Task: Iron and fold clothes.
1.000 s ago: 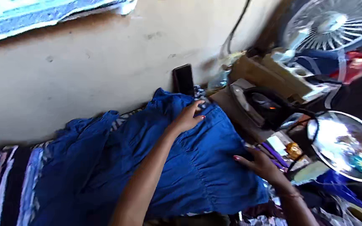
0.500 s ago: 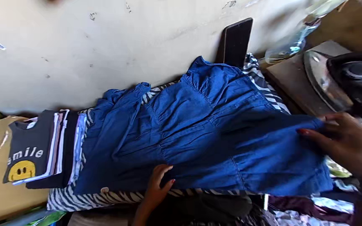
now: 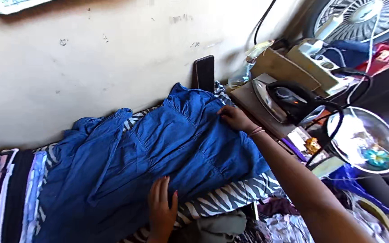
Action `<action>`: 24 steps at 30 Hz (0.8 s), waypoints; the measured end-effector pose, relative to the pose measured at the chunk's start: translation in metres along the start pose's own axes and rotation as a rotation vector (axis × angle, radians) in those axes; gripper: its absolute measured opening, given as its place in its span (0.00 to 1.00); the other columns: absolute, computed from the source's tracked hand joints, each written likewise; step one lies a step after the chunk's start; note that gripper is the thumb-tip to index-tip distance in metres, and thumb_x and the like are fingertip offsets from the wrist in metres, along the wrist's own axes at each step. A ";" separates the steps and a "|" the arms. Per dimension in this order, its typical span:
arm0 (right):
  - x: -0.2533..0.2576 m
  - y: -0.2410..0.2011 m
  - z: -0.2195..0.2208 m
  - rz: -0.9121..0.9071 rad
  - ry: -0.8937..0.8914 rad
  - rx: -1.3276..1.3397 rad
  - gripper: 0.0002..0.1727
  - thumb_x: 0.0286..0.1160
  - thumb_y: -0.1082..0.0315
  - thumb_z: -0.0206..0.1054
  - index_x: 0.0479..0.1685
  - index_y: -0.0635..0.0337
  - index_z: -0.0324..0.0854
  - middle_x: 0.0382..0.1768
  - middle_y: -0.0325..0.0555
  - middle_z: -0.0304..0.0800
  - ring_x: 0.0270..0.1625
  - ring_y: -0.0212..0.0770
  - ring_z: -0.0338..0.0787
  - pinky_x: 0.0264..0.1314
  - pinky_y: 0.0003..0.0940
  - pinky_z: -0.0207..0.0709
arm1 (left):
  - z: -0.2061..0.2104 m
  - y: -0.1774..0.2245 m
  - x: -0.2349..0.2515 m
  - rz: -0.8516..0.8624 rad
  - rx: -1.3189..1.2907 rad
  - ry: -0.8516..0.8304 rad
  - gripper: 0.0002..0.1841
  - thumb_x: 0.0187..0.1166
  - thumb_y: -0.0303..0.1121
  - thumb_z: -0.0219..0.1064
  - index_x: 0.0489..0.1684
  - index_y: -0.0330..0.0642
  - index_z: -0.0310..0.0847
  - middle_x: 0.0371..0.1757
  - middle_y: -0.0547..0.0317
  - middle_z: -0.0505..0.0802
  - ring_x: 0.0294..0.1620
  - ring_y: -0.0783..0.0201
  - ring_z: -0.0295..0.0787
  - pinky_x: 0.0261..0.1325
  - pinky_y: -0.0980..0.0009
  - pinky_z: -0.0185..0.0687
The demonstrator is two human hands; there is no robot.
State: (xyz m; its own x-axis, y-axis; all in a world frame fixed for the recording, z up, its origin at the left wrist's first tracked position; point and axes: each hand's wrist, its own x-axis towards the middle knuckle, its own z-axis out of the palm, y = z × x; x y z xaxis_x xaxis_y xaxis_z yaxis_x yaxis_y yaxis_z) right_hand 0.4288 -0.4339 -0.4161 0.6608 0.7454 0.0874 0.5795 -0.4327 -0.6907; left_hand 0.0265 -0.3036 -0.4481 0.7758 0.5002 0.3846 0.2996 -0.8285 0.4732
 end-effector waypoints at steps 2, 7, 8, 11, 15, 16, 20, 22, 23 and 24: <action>-0.008 -0.019 0.001 0.056 0.077 -0.183 0.17 0.82 0.73 0.65 0.67 0.67 0.79 0.54 0.72 0.88 0.55 0.74 0.89 0.57 0.74 0.79 | 0.014 0.015 0.004 0.183 0.033 -0.005 0.22 0.85 0.46 0.58 0.68 0.44 0.84 0.75 0.46 0.86 0.81 0.44 0.75 0.81 0.44 0.67; -0.094 -0.062 0.018 -0.269 0.242 -0.314 0.26 0.92 0.53 0.46 0.72 0.59 0.81 0.74 0.59 0.82 0.82 0.65 0.75 0.81 0.67 0.67 | 0.051 0.005 -0.007 0.289 0.177 -0.191 0.31 0.89 0.60 0.41 0.84 0.62 0.73 0.88 0.59 0.73 0.91 0.50 0.61 0.86 0.29 0.41; -0.114 -0.046 0.034 -0.337 0.206 -0.350 0.32 0.93 0.44 0.38 0.75 0.48 0.81 0.79 0.53 0.80 0.86 0.64 0.70 0.84 0.71 0.60 | 0.054 0.000 -0.007 0.292 0.217 -0.203 0.33 0.89 0.62 0.37 0.85 0.62 0.71 0.89 0.59 0.72 0.92 0.51 0.60 0.86 0.29 0.40; -0.142 0.022 0.053 -0.257 0.141 -0.484 0.36 0.91 0.37 0.30 0.83 0.36 0.74 0.88 0.48 0.69 0.91 0.69 0.59 0.83 0.83 0.45 | 0.054 -0.005 -0.010 0.318 0.248 -0.235 0.35 0.88 0.65 0.34 0.87 0.64 0.68 0.91 0.59 0.68 0.93 0.51 0.55 0.87 0.30 0.36; -0.123 0.012 0.001 -0.122 0.393 -0.397 0.34 0.91 0.44 0.39 0.79 0.57 0.77 0.85 0.61 0.70 0.91 0.70 0.57 0.87 0.77 0.48 | 0.051 -0.002 -0.007 0.354 0.242 -0.242 0.33 0.85 0.68 0.33 0.86 0.76 0.67 0.92 0.56 0.66 0.94 0.46 0.52 0.82 0.22 0.32; -0.125 0.001 -0.006 -0.146 0.431 -0.370 0.36 0.91 0.44 0.37 0.80 0.59 0.76 0.85 0.61 0.69 0.92 0.70 0.56 0.88 0.75 0.47 | 0.051 0.005 -0.005 0.363 0.225 -0.234 0.33 0.85 0.68 0.36 0.85 0.76 0.68 0.91 0.57 0.68 0.94 0.47 0.54 0.82 0.21 0.32; -0.154 -0.015 0.022 -0.234 0.356 -0.347 0.36 0.92 0.42 0.35 0.74 0.53 0.82 0.79 0.60 0.79 0.87 0.71 0.67 0.84 0.76 0.54 | 0.068 0.045 0.010 0.418 0.126 -0.195 0.33 0.75 0.57 0.63 0.81 0.55 0.77 0.85 0.56 0.77 0.88 0.51 0.67 0.81 0.22 0.42; -0.174 0.000 0.039 -0.210 0.375 -0.358 0.35 0.92 0.43 0.37 0.72 0.57 0.82 0.76 0.62 0.81 0.85 0.72 0.70 0.83 0.75 0.56 | 0.082 0.059 0.019 0.436 0.096 -0.209 0.36 0.70 0.53 0.69 0.82 0.50 0.75 0.86 0.56 0.77 0.88 0.51 0.67 0.81 0.22 0.43; -0.183 0.002 0.043 -0.214 0.388 -0.368 0.37 0.92 0.41 0.34 0.74 0.57 0.80 0.77 0.61 0.81 0.85 0.69 0.70 0.84 0.73 0.56 | 0.088 0.062 0.024 0.448 0.084 -0.228 0.35 0.71 0.53 0.69 0.82 0.56 0.75 0.87 0.58 0.76 0.89 0.50 0.66 0.80 0.20 0.41; -0.190 0.000 0.045 -0.220 0.357 -0.410 0.40 0.91 0.37 0.29 0.78 0.53 0.76 0.79 0.57 0.79 0.87 0.65 0.68 0.86 0.70 0.54 | 0.093 0.063 0.028 0.456 0.076 -0.267 0.32 0.74 0.54 0.67 0.82 0.66 0.75 0.88 0.62 0.74 0.90 0.48 0.62 0.78 0.17 0.38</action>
State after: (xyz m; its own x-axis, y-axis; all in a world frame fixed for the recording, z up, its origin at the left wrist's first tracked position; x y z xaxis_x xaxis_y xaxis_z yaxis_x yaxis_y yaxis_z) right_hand 0.2818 -0.5529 -0.4653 0.5826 0.6536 0.4831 0.8115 -0.5009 -0.3010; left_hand 0.1187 -0.3657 -0.4816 0.9480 0.0115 0.3181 -0.0696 -0.9677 0.2422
